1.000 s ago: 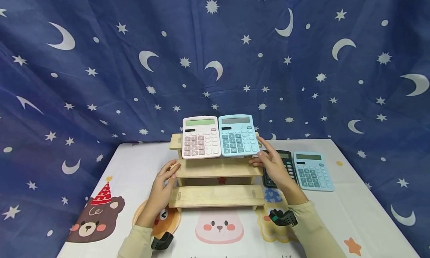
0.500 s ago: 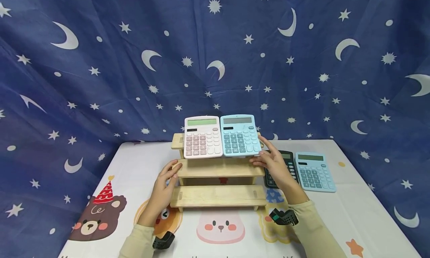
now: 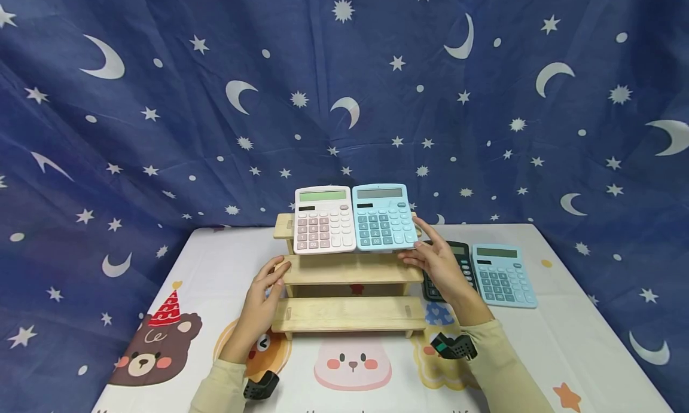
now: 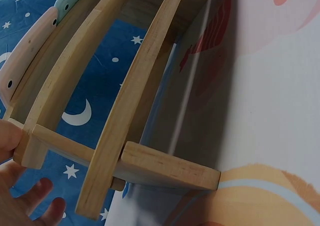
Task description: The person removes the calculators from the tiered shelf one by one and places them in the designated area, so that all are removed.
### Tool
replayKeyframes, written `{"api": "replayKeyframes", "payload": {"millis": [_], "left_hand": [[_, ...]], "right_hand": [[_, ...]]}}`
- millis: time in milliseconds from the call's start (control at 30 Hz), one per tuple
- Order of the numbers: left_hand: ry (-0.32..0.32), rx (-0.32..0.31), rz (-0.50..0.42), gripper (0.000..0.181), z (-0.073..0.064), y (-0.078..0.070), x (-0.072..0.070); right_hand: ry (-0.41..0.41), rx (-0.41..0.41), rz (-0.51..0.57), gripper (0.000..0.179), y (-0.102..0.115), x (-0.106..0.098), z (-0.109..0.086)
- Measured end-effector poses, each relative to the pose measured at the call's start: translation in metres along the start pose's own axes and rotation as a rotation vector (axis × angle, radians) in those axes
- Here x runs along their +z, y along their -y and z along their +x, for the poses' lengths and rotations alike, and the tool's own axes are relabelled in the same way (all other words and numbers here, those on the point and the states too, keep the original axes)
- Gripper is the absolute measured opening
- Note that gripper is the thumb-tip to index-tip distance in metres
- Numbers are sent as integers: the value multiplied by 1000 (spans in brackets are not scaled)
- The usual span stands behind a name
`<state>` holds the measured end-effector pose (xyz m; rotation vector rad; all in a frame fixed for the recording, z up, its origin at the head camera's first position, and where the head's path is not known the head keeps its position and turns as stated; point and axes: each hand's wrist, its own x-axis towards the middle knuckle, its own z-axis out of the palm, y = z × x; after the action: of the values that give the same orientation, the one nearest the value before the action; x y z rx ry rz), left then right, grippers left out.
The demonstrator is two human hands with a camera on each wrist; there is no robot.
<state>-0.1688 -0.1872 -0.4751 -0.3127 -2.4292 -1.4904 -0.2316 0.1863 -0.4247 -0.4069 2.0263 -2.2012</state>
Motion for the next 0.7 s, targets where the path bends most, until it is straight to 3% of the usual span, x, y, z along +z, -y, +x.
{"api": "replayKeyframes", "payload": {"millis": [700], "left_hand": [[-5, -6, -6, 38, 1, 3, 2]], "right_hand": [[-11, 14, 56, 62, 0, 1, 0]]}}
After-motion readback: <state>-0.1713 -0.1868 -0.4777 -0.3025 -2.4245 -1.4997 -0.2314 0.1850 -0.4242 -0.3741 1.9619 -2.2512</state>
